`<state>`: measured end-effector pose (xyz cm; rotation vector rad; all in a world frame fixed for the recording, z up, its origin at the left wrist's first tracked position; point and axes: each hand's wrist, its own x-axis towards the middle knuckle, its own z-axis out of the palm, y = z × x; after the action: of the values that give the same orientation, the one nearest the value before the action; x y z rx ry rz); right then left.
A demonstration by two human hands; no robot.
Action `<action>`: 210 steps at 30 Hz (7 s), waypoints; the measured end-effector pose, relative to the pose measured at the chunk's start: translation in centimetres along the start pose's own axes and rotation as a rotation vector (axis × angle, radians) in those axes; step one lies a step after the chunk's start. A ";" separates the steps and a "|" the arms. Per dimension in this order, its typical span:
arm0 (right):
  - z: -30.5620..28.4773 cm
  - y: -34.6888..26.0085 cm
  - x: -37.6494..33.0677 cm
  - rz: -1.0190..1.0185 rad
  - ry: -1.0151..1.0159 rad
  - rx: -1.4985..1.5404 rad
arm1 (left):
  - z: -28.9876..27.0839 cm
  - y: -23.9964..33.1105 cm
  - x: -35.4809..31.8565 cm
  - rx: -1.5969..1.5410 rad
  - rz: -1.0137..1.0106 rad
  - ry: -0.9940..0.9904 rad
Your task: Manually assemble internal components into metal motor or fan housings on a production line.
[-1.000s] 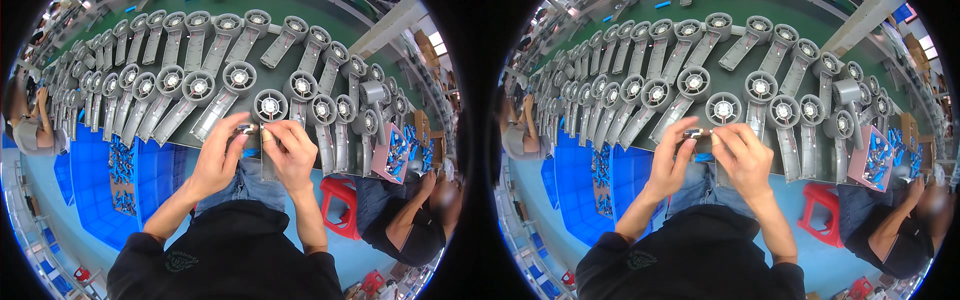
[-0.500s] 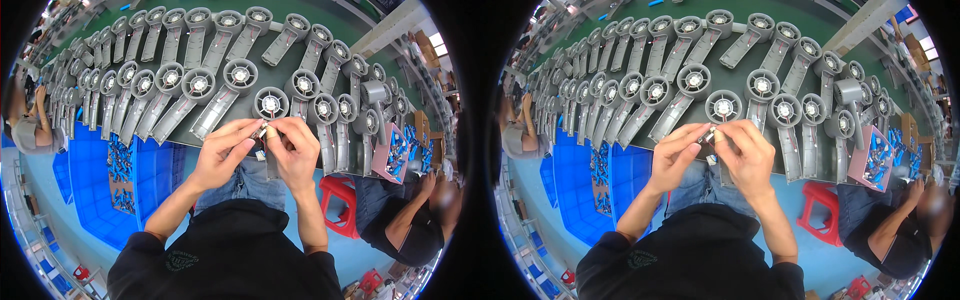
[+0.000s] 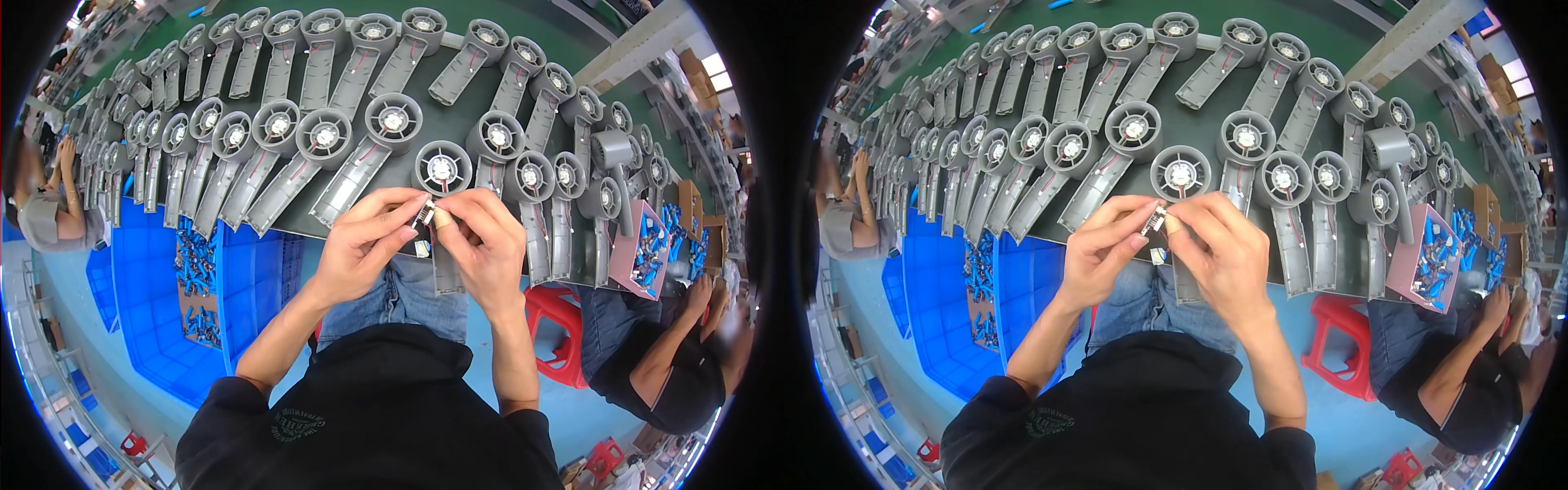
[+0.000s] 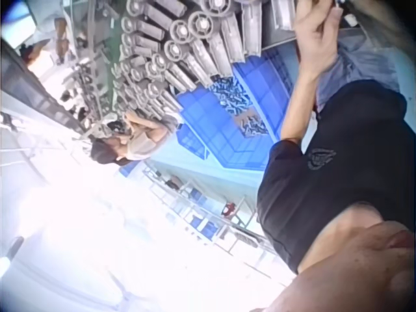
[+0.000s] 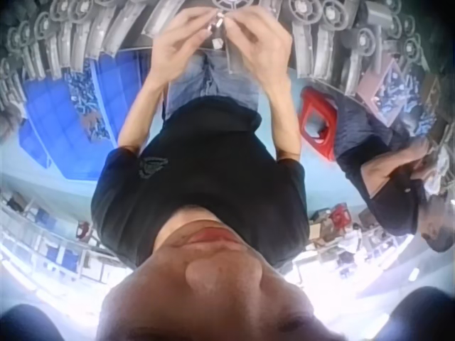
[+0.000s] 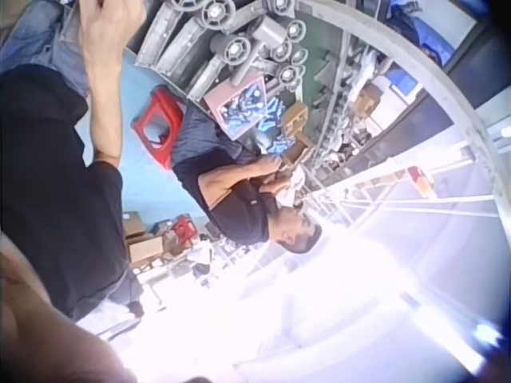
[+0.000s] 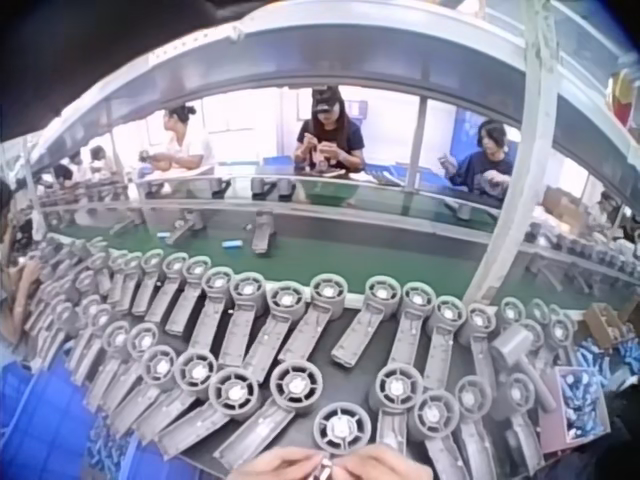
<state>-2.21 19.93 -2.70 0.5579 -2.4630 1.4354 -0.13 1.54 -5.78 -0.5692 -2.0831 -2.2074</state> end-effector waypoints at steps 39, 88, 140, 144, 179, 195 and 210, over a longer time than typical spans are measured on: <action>-2.8 -3.5 -4.2 0.405 -0.016 -0.292 | -0.9 0.2 0.6 0.205 -0.043 -0.010; -33.1 12.9 -6.8 0.810 0.392 -0.639 | 5.5 2.8 12.7 1.093 0.344 -0.450; -3.7 -3.6 -1.9 0.602 0.222 1.155 | 4.7 3.9 4.3 -0.052 0.200 0.297; -4.9 -2.9 -2.6 0.619 0.057 0.725 | 2.0 5.6 3.8 -0.360 0.032 0.206; -1.0 2.0 0.4 -0.079 0.157 -0.313 | 2.0 1.6 4.7 -0.210 -0.408 0.049; -1.0 1.8 0.5 0.037 0.143 -0.114 | 2.2 -0.6 4.4 -0.033 -0.210 0.080; -1.2 2.1 0.8 -0.012 0.140 -0.150 | 2.1 -0.7 3.9 0.477 0.201 -0.033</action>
<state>-3.84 21.73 -3.50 0.4256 -2.4263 1.2272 -3.52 4.46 -5.27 -0.7278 -2.3325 -1.5293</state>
